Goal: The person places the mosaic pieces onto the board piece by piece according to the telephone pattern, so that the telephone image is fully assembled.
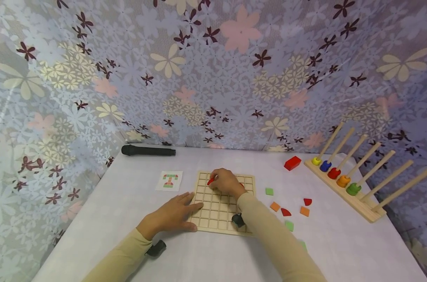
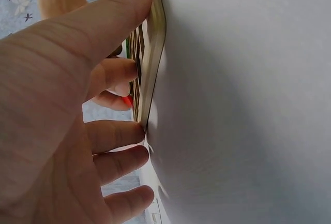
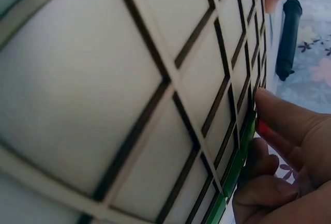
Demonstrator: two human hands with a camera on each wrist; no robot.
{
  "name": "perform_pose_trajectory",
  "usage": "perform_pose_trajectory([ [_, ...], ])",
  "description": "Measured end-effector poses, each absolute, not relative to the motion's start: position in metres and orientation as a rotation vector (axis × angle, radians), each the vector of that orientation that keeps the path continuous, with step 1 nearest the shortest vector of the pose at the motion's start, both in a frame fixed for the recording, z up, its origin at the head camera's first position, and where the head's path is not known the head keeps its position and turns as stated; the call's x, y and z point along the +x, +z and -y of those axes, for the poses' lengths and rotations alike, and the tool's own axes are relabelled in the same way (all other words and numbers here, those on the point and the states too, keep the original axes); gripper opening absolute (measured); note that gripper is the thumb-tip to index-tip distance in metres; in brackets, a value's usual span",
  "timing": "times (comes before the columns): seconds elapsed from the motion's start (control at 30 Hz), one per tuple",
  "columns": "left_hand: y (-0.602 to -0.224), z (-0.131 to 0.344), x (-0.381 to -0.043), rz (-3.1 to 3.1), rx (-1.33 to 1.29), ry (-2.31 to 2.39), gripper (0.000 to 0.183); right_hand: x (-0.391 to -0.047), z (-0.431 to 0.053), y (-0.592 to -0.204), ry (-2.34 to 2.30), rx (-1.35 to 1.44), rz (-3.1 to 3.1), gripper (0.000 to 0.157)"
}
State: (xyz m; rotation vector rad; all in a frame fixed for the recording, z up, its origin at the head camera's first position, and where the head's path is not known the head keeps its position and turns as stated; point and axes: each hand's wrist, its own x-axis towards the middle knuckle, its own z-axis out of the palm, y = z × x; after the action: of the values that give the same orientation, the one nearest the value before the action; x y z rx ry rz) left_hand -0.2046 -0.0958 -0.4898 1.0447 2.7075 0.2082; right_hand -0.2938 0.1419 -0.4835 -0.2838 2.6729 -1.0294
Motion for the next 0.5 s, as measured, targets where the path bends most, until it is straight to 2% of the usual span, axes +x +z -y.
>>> perform_pose_trajectory([
  [0.23,-0.4873,0.0948,-0.2043,-2.707,1.041,0.218,0.077,-0.2926,-0.1386,-0.4818,-0.946,-0.291,-2.713,0.033],
  [0.5,-0.4871,0.0942,-0.2045,-2.702,1.025,0.218,0.077,-0.2896,-0.1403,-0.4803,-1.019,-0.260,-2.706,0.024],
])
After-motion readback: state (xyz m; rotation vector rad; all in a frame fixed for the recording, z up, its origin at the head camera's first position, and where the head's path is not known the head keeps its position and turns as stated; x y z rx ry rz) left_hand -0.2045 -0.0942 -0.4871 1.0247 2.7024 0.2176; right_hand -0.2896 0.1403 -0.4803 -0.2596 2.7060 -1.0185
